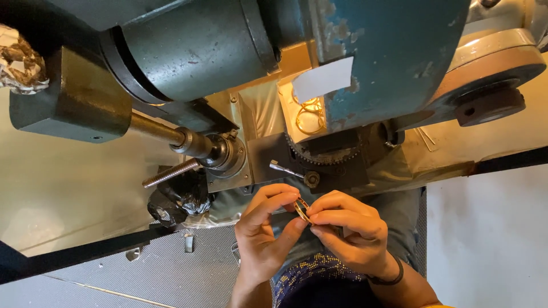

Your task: Using a specialized machine to shape or engrave metal rings, involving loading the ring, adjusting machine settings, and operating levers.

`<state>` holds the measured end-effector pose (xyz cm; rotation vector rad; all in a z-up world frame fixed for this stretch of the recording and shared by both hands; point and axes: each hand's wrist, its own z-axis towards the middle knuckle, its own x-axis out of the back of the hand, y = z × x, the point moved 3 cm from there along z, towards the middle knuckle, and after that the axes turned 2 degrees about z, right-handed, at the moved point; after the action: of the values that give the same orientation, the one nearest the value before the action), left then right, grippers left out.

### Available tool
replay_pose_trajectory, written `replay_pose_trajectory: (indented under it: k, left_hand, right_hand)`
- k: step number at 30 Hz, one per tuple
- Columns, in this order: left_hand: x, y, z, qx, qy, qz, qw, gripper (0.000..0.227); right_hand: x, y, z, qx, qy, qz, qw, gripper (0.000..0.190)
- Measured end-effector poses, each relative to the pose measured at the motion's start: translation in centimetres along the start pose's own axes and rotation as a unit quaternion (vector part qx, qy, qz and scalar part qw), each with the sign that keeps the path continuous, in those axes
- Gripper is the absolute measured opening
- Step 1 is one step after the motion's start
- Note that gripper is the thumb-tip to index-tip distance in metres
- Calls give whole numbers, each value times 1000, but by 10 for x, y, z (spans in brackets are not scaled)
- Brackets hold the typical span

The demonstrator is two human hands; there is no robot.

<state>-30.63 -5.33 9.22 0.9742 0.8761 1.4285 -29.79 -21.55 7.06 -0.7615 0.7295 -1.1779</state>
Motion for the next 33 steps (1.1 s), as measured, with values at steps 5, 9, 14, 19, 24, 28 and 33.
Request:
replay_pose_trajectory:
  k: [5, 9, 14, 19, 24, 28, 33]
  left_hand:
    - [3, -3, -5, 8, -22, -4, 1000, 33]
    - [9, -19, -19, 30, -25, -128, 991, 39]
    - [39, -58, -49, 66, 68, -154, 984, 36]
    - [75, -156, -97, 252, 194, 265, 910, 42]
    - [63, -240, -123, 105, 46, 415, 903, 18]
    - [51, -255, -119, 56, -23, 488, 871, 22]
    - [51, -271, -130, 53, -32, 516, 854, 16]
  right_hand:
    - [-3, -2, 3, 0, -13, -9, 1000, 15]
    - [-13, 5, 0, -14, -76, -26, 997, 11]
    - [-32, 31, -28, -52, -115, -22, 992, 22]
    - [-57, 95, -103, -174, -283, -20, 943, 22]
    - [-54, 166, -149, -252, -394, -149, 871, 26]
    - [-44, 171, -137, -311, -398, -166, 847, 23]
    - [-43, 186, -145, -333, -385, -181, 842, 26]
